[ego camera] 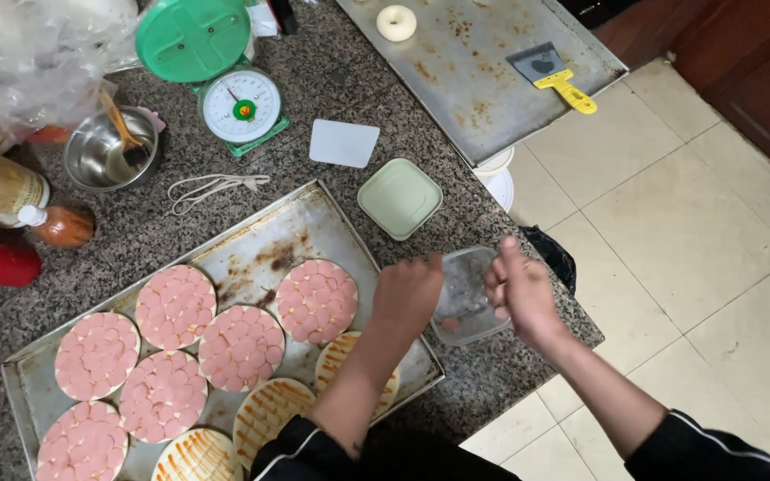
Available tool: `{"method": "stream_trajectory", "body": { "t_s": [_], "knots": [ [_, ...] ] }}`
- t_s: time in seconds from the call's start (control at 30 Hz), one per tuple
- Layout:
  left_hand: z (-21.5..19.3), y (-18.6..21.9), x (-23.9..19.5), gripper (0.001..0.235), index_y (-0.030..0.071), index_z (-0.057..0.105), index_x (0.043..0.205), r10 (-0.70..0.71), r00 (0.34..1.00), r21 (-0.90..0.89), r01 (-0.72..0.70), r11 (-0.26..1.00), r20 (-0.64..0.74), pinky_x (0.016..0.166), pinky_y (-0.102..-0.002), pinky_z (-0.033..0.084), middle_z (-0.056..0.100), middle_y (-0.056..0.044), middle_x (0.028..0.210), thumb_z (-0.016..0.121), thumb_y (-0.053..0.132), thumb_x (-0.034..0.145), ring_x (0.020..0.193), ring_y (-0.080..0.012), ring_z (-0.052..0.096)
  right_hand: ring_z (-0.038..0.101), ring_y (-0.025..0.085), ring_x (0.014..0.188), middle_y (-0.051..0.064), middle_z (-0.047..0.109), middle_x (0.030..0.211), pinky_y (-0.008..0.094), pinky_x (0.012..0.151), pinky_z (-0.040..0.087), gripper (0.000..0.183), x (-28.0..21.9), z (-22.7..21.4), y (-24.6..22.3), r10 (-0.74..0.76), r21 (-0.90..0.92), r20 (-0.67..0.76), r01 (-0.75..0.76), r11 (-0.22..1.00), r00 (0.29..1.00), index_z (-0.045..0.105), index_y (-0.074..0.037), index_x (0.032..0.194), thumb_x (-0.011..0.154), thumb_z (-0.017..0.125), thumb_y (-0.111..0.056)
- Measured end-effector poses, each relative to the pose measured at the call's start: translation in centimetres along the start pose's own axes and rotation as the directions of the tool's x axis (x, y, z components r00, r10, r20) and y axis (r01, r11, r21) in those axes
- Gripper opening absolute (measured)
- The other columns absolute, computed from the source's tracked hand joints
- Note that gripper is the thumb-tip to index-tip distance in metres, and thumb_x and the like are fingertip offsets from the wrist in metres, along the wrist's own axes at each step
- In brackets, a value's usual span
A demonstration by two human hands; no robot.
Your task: The person places sliced ham onto small round pizza bases arranged on a metal baking tray. The bases already have sauce applied. The person works methodically across the tray, covering each base with overlapping ham slices.
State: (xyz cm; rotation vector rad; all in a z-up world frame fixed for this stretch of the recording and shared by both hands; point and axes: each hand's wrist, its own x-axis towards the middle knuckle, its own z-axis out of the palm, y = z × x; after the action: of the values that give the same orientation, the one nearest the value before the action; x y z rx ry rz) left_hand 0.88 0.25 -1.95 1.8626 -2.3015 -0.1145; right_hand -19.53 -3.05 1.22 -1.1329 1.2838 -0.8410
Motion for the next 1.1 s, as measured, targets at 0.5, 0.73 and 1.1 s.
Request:
{"method": "stream_trajectory", "body": {
  "t_s": [0.5,0.73,1.1],
  "knots": [
    [0.2,-0.5,0.1,0.037,-0.005,0.070,0.144,-0.141,0.952,-0.120,0.179,0.977,0.272,0.062,-0.042,0.067,0.083,-0.023,0.094,0.062,0.012,0.112,0.075,-0.0292,0.083,0.045,0.007,0.061,-0.005,0.052,0.081,0.014,0.041,0.028,0.015,-1.2,-5.0,-1.3,0.321,0.556,0.127,-0.336,0.761,0.938,0.066,-0.013,0.121,0.120,0.056,-0.024],
    [-2.6,1.5,-0.4,0.054,-0.011,0.052,0.158,-0.234,0.869,-0.213,0.352,0.911,0.436,0.071,-0.049,0.073,0.081,-0.030,0.112,0.062,0.019,0.114,0.092,-0.0368,0.085,0.027,0.005,0.048,-0.006,0.030,0.067,0.021,0.039,0.019,0.046,-3.7,-6.3,1.0,0.373,0.113,-0.034,-0.368,0.923,0.927,0.062,-0.008,0.094,0.122,0.061,-0.045],
    [7.2,6.1,2.2,0.007,0.015,0.078,0.095,0.206,0.975,-0.328,-0.170,0.929,0.078,0.071,-0.054,0.066,0.079,-0.017,0.090,0.079,0.022,0.093,0.081,-0.0363,0.081,0.036,0.008,0.041,0.000,0.038,0.060,0.023,0.034,0.027,0.041,-3.0,-5.5,3.3,0.335,-0.089,-0.070,-0.341,0.936,0.939,0.065,-0.005,0.085,0.113,0.074,-0.033]
  ]
}}
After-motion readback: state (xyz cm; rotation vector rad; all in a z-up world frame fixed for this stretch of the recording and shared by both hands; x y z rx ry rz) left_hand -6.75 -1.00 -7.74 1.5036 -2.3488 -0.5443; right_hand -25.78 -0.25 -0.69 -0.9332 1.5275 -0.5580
